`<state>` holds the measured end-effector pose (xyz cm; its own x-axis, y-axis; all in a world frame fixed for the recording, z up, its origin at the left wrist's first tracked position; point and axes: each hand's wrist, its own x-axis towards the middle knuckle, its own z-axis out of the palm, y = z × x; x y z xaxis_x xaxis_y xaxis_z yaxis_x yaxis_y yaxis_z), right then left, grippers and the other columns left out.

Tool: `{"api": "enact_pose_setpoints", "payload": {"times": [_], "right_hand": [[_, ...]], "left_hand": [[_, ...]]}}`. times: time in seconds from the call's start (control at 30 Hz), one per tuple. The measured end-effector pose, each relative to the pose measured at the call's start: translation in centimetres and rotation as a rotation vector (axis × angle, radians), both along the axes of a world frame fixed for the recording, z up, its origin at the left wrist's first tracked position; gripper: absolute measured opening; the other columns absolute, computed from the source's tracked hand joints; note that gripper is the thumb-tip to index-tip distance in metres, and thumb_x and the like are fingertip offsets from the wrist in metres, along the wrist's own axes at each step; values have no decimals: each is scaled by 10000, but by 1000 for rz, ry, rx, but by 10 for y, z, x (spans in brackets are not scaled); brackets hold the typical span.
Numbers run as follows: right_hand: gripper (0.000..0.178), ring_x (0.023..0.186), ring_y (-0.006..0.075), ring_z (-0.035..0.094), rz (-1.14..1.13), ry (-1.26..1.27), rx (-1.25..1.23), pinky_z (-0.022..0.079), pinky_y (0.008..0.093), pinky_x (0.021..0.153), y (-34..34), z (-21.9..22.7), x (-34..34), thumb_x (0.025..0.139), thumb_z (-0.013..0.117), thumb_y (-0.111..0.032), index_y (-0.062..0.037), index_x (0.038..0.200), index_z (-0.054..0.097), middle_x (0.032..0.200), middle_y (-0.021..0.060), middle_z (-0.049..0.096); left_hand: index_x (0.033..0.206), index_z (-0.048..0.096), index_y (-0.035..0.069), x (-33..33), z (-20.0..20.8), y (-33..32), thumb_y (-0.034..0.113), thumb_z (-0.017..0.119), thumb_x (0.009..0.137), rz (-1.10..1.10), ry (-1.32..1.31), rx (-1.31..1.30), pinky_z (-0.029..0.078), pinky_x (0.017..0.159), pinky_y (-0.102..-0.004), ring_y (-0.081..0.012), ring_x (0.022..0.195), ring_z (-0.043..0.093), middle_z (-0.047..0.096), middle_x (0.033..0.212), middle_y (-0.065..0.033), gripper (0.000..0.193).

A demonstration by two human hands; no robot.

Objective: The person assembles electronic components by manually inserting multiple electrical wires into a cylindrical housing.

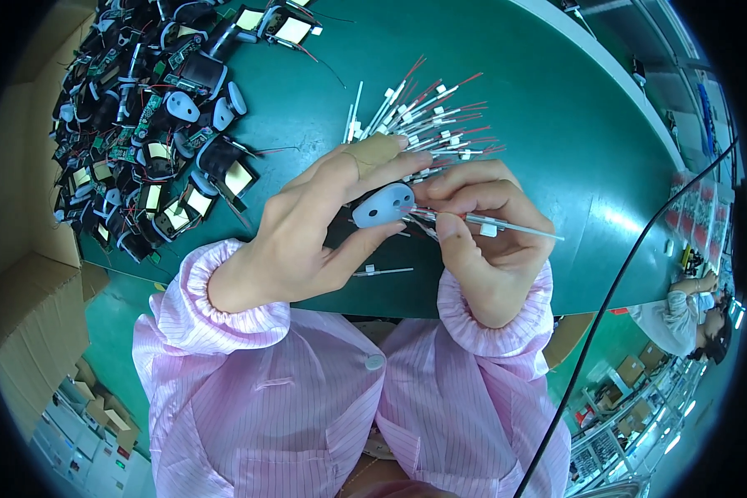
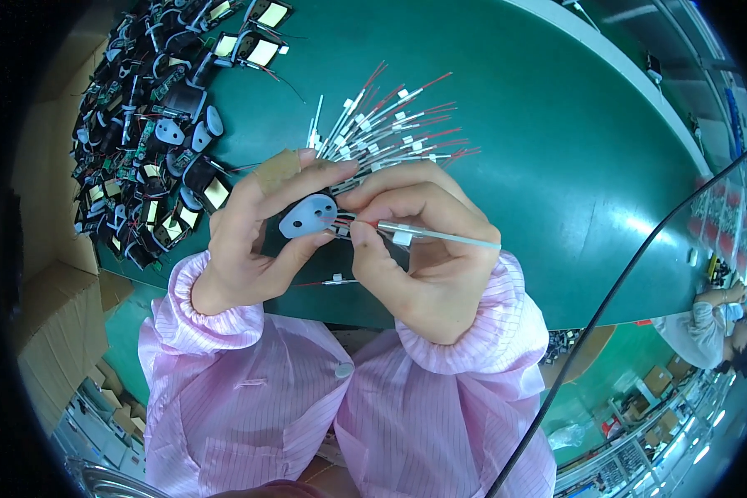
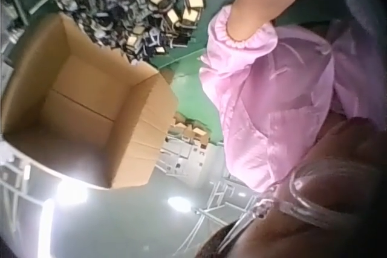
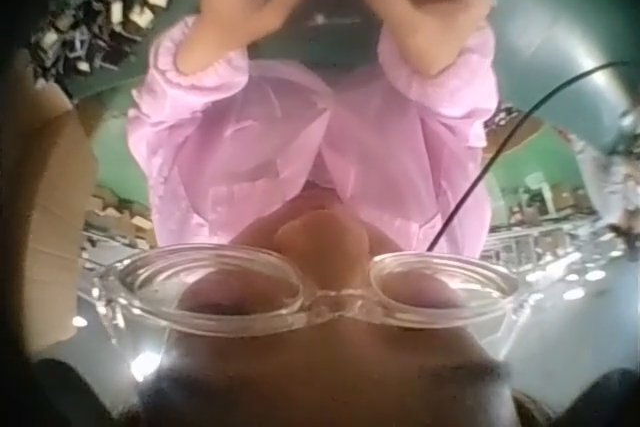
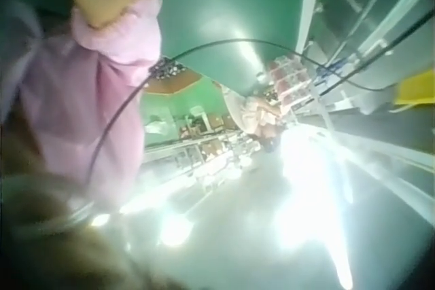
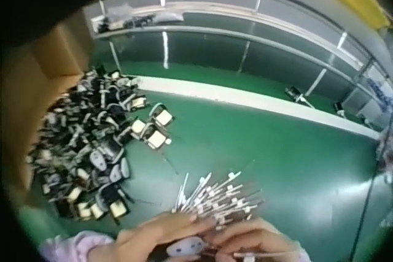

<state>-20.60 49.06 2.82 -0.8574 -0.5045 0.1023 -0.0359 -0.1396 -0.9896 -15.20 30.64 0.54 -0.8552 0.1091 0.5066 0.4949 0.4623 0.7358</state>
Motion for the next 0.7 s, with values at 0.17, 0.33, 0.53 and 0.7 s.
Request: {"api": "enact_pose_setpoints", "payload": {"times": [0.17,0.33,0.53,0.7], "right_hand": [[167,876,192,633,-48,81,67,539,291,743,1,3,2,729,663,128,47,870,627,992,148,622],[179,856,188,635,-59,172,130,544,289,717,1,4,3,711,672,129,47,864,628,962,148,633],[202,816,195,634,-74,221,136,526,285,685,3,-1,2,691,697,107,33,867,632,935,148,651],[208,765,195,646,-102,290,199,524,279,660,2,1,4,678,715,89,14,850,626,917,129,658]], "left_hand": [[1263,369,-96,-1,-3,2,-28,696,791,-38,-17,14,477,935,-364,-319,1055,646,642,1158,-235,578],[1275,342,-102,0,-1,1,-27,690,795,-50,-58,-2,470,944,-368,-323,1049,641,634,1168,-242,597],[1295,326,-102,-1,-6,2,-29,689,791,-50,-29,17,470,945,-366,-316,1050,641,634,1171,-239,625],[1301,332,-97,1,-3,6,-43,698,775,-25,-37,7,472,943,-363,-307,1033,648,640,1168,-226,643]]}}
